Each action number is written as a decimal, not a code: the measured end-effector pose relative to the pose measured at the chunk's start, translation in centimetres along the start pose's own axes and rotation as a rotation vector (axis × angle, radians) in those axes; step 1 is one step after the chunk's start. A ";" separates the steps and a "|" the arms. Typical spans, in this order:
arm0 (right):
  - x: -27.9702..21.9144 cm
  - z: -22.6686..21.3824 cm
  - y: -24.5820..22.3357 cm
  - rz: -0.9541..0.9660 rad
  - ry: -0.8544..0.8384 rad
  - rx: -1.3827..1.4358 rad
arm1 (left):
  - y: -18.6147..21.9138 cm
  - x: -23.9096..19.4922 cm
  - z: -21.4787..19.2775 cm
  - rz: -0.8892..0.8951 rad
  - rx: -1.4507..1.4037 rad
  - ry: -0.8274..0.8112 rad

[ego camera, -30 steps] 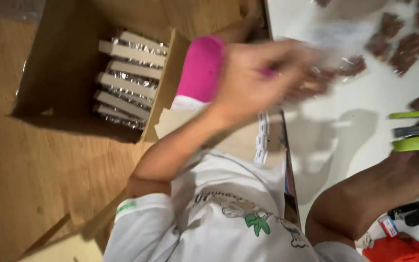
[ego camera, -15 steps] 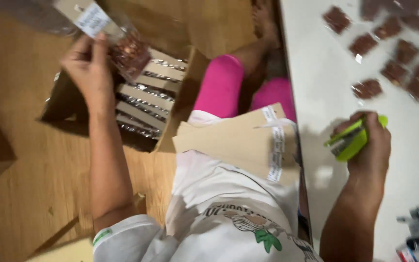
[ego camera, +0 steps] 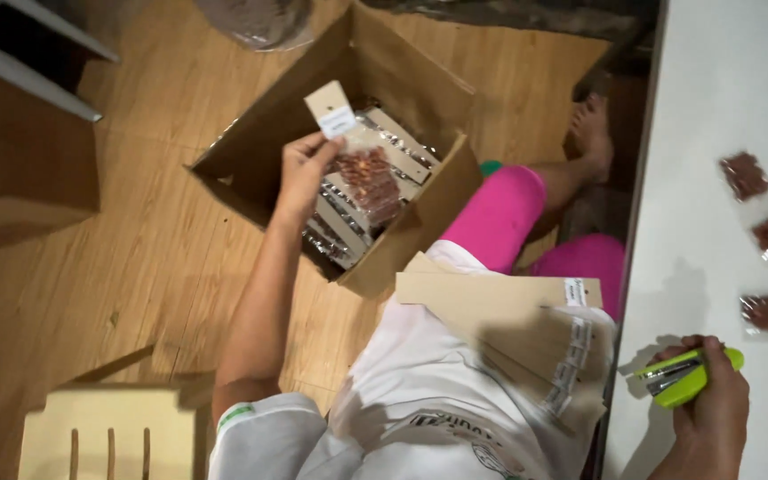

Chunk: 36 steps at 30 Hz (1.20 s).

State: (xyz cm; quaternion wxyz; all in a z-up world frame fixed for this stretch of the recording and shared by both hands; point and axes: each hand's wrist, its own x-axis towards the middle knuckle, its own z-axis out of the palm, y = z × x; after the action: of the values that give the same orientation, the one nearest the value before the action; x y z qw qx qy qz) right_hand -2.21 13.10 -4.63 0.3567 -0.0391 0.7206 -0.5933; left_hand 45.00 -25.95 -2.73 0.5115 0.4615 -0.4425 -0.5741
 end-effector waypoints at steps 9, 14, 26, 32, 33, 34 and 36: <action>-0.2 1.6 -0.3 0.038 0.004 -0.085 | 0.1 0.0 -0.4 0.000 0.084 -0.110; 0.3 1.7 0.4 0.055 0.043 -0.020 | -1.0 0.7 -0.9 0.013 0.059 -0.066; 1.0 0.5 1.5 -0.007 0.006 0.187 | -0.5 0.1 4.0 0.527 0.779 -0.211; 0.8 0.0 1.3 -0.058 0.047 0.141 | -4.1 -11.8 12.6 0.471 1.125 -0.965; 1.3 -0.8 1.1 -0.072 0.079 0.151 | -4.2 -12.5 13.1 0.494 1.108 -0.994; 1.7 -1.6 0.9 -0.083 0.082 0.077 | -4.4 -13.1 13.6 0.387 1.239 -1.031; 4.0 -3.9 1.0 -0.097 0.107 0.015 | -4.7 -13.5 13.7 0.300 1.369 -1.079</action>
State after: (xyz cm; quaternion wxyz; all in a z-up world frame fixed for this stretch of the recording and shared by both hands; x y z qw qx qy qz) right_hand -7.00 14.74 -7.19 0.2888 -0.0396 0.7313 -0.6166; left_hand 31.40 -11.64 -3.75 -0.0859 0.2698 -0.9260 -0.2496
